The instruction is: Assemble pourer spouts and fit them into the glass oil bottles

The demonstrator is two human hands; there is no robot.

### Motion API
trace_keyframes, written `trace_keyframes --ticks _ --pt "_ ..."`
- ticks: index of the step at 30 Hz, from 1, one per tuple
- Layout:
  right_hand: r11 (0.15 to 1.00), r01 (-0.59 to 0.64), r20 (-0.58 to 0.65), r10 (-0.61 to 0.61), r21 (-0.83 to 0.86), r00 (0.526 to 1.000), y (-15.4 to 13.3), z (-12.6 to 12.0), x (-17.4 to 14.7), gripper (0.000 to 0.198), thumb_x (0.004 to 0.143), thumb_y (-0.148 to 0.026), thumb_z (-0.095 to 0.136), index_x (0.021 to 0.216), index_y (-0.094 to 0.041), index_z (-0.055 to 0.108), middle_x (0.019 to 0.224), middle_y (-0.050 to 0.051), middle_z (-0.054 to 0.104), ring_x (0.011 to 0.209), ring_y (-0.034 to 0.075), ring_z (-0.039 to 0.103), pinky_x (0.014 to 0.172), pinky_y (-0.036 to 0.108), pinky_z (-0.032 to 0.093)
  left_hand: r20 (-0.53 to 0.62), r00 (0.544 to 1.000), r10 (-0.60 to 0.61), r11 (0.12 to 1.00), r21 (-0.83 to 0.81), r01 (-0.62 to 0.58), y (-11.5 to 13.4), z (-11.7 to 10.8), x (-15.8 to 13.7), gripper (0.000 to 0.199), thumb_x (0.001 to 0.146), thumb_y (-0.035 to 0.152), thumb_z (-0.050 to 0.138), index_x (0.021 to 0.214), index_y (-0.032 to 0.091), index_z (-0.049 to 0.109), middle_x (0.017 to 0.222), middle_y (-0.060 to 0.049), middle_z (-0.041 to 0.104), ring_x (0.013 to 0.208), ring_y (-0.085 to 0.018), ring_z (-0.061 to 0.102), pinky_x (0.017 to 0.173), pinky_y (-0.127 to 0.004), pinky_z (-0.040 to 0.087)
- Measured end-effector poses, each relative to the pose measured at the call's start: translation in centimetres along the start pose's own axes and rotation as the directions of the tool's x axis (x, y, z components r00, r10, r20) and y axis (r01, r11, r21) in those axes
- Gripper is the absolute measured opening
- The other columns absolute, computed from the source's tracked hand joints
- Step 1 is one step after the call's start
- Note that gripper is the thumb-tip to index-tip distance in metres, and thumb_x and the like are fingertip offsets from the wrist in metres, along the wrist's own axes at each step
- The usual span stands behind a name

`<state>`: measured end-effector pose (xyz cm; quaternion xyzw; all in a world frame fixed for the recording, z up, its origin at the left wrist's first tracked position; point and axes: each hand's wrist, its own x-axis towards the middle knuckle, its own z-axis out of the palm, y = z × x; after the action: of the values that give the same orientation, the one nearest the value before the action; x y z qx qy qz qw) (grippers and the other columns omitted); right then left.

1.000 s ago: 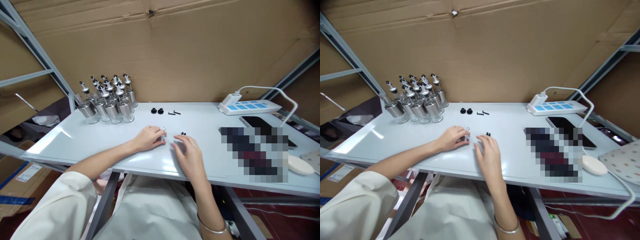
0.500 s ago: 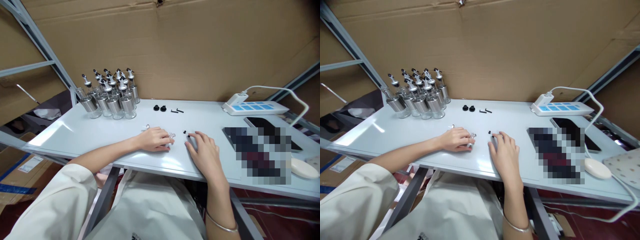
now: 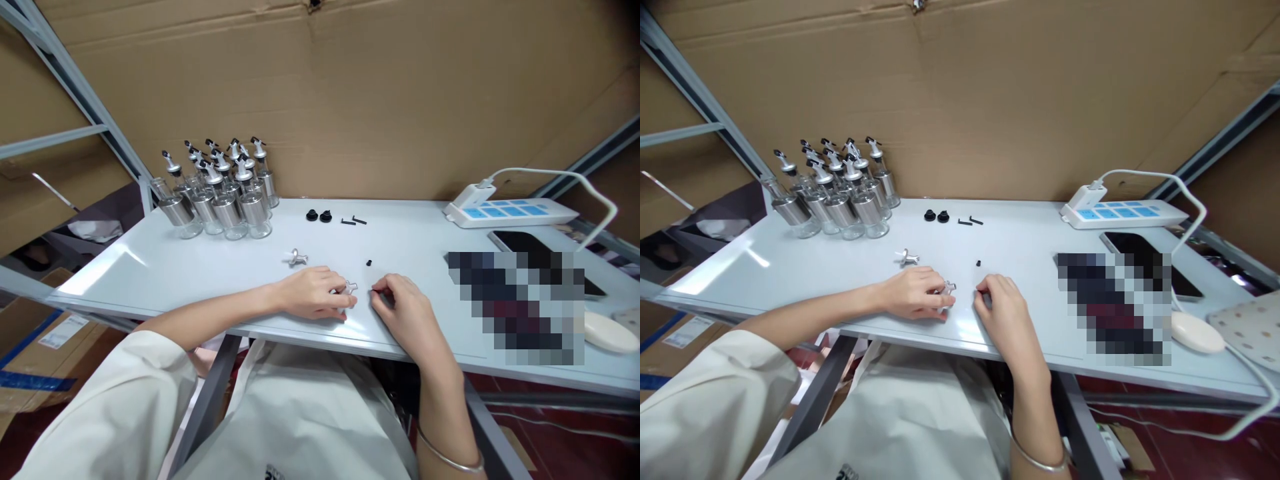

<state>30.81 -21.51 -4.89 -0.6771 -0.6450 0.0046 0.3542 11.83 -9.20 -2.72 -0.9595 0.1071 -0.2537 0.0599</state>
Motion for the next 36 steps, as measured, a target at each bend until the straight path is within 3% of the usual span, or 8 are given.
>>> trace_keyframes --ticks 6,9,13,17,20,24,28,36 --pt "0.999 0.025 0.005 -0.025 0.04 1.0 -1.4 0.7 0.4 0.01 0.081 -0.016 0.048 0.074 -0.024 0.047 0.075 0.004 0.059 0.074 0.022 0.057 0.068 0.035 0.047 0.067 0.997 -0.043 0.998 -0.036 0.046 -0.2 0.0 0.0 0.034 0.098 0.042 0.044 0.104 0.018 0.066 0.074 -0.005 0.06 0.07 -0.014 0.054 0.069 -0.026 0.042" --pt "0.986 0.02 -0.015 -0.018 0.165 1.0 -2.5 0.7 0.3 0.009 0.083 -0.016 0.049 0.078 -0.023 0.054 0.08 0.005 0.063 0.074 0.02 0.061 0.068 0.034 0.05 0.102 0.99 -0.099 0.994 -0.042 0.104 -0.3 0.1 -0.1 0.036 0.097 0.045 0.043 0.108 0.019 0.065 0.075 -0.005 0.061 0.071 -0.014 0.056 0.071 -0.027 0.044" --pt "0.906 -0.025 -0.147 0.095 0.422 0.985 -2.9 0.4 -0.1 0.007 0.084 -0.019 0.054 0.082 -0.022 0.06 0.086 0.005 0.066 0.075 0.017 0.065 0.072 0.032 0.055 0.08 0.991 -0.106 0.99 -0.087 0.113 -0.4 0.3 -0.3 0.037 0.097 0.044 0.045 0.114 0.016 0.062 0.079 -0.007 0.066 0.075 -0.014 0.061 0.072 -0.026 0.045" --pt "0.835 -0.046 -0.203 0.186 0.548 0.961 -2.5 0.4 -0.5 0.005 0.081 -0.02 0.063 0.085 -0.021 0.063 0.085 0.003 0.067 0.074 0.016 0.064 0.071 0.032 0.055 0.044 0.99 -0.131 0.978 -0.159 0.136 -0.5 0.5 -0.4 0.039 0.095 0.047 0.048 0.106 0.012 0.062 0.082 -0.009 0.07 0.078 -0.015 0.065 0.074 -0.027 0.048" --pt "0.833 -0.018 -0.193 0.149 0.554 0.97 -2.5 0.3 -0.6 0.003 0.081 -0.02 0.063 0.084 -0.021 0.064 0.085 0.004 0.068 0.074 0.016 0.063 0.071 0.032 0.054 0.029 0.992 -0.126 0.975 -0.179 0.13 -0.5 0.6 -0.4 0.035 0.095 0.046 0.048 0.098 0.014 0.062 0.087 -0.01 0.071 0.082 -0.015 0.067 0.074 -0.026 0.048" --pt "0.869 0.0 -0.192 0.109 0.495 0.975 -2.7 -0.1 -0.5 0.004 0.083 -0.021 0.063 0.084 -0.021 0.067 0.085 0.005 0.069 0.077 0.018 0.064 0.074 0.035 0.054 0.031 0.996 -0.078 0.984 -0.158 0.082 -0.5 0.5 -0.3 0.029 0.096 0.04 0.049 0.101 0.015 0.062 0.09 -0.01 0.073 0.085 -0.015 0.068 0.074 -0.027 0.049" --pt "0.839 0.019 -0.195 0.104 0.544 0.975 -2.8 -0.1 -0.5 0.006 0.084 -0.021 0.063 0.084 -0.022 0.069 0.088 0.005 0.07 0.083 0.018 0.067 0.073 0.033 0.057 0.002 0.998 -0.069 0.987 -0.144 0.068 -0.6 0.6 -0.4 0.03 0.097 0.04 0.047 0.102 0.014 0.062 0.092 -0.011 0.073 0.085 -0.015 0.068 0.073 -0.026 0.05" --pt "0.795 -0.02 -0.214 0.187 0.606 0.959 -2.8 0.3 -0.8 0.02 0.081 -0.023 0.068 0.101 -0.022 0.067 0.091 0.005 0.075 0.08 0.017 0.07 0.077 0.036 0.059 0.068 0.994 -0.086 0.986 -0.136 0.095 -0.5 0.4 -0.3 0.027 0.096 0.039 0.05 0.102 0.016 0.062 0.093 -0.01 0.072 0.086 -0.014 0.067 0.075 -0.026 0.051"
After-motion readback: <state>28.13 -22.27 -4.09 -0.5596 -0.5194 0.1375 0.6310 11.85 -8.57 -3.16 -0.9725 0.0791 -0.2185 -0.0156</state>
